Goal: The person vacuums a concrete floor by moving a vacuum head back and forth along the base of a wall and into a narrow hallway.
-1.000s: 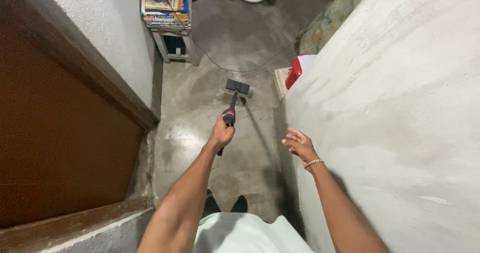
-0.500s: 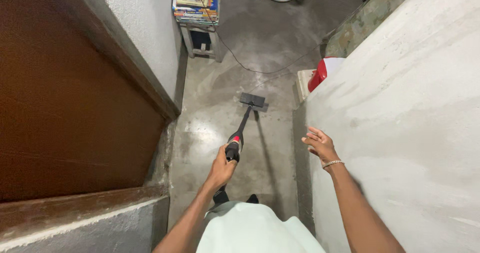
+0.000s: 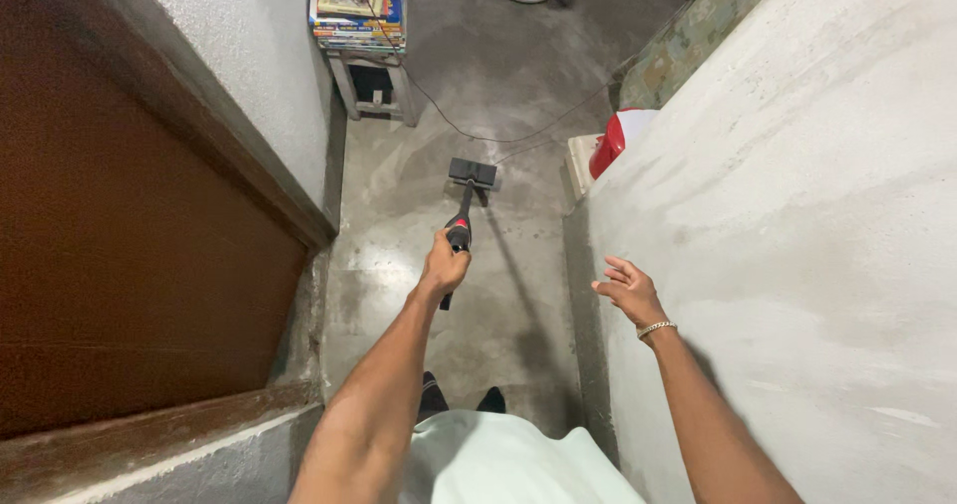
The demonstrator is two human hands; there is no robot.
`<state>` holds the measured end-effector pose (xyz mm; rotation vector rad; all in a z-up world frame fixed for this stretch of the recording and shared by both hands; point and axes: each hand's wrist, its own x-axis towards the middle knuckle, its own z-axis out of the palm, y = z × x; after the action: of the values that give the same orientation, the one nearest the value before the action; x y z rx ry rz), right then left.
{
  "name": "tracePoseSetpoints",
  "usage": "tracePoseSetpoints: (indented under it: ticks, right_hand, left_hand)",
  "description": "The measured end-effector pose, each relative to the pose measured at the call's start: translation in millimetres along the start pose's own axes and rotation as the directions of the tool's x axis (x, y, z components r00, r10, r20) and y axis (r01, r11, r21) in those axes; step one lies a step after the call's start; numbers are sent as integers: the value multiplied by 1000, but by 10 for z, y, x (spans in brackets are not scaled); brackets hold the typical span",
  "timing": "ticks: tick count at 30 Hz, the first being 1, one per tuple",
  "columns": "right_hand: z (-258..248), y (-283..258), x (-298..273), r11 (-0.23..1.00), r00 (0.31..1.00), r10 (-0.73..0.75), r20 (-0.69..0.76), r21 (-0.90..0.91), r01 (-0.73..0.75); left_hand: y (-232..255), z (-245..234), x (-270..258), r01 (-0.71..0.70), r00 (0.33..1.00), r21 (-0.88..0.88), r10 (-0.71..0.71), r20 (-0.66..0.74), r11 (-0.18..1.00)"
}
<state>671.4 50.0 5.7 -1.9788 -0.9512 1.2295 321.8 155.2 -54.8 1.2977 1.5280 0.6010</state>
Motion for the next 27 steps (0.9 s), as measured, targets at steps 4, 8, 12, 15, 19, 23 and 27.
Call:
tracePoseSetpoints:
  ticks: [4,8,12,15,19,23,27]
  right_hand:
    - [7,54,151,989,991,-130,26,-73,132]
    - [117,56,262,983,984,-163,75,-68,168]
    - [243,21,288,979,978,-177,109,-83,186]
    - [324,57,239,985,981,-149,124,-68,158]
    - [363,107,201,985,989,-112,100,-122,124]
    - [290,236,174,986,991,-117,61,-115,124]
    - [171,327,60,970,990,-141,26,-197,144]
  left_hand:
    - [-68,-165,-296,18,1000,-56,-19,-2,998]
    - [-160,-289,-790,-16,999,-114,11,-50,993]
    - [-191,-450,-1261,55,996,-174,-65,-53,983]
    - [-195,-486,-1322,62,996,-171,-73,-58,983]
    - [-169,-465,-968,57,996,-150,-67,-58,987]
    - [-92,-292,-290,-158,984,-34,155,-92,987]
    - [20,-164,109,-113,994,-160,113,-10,981]
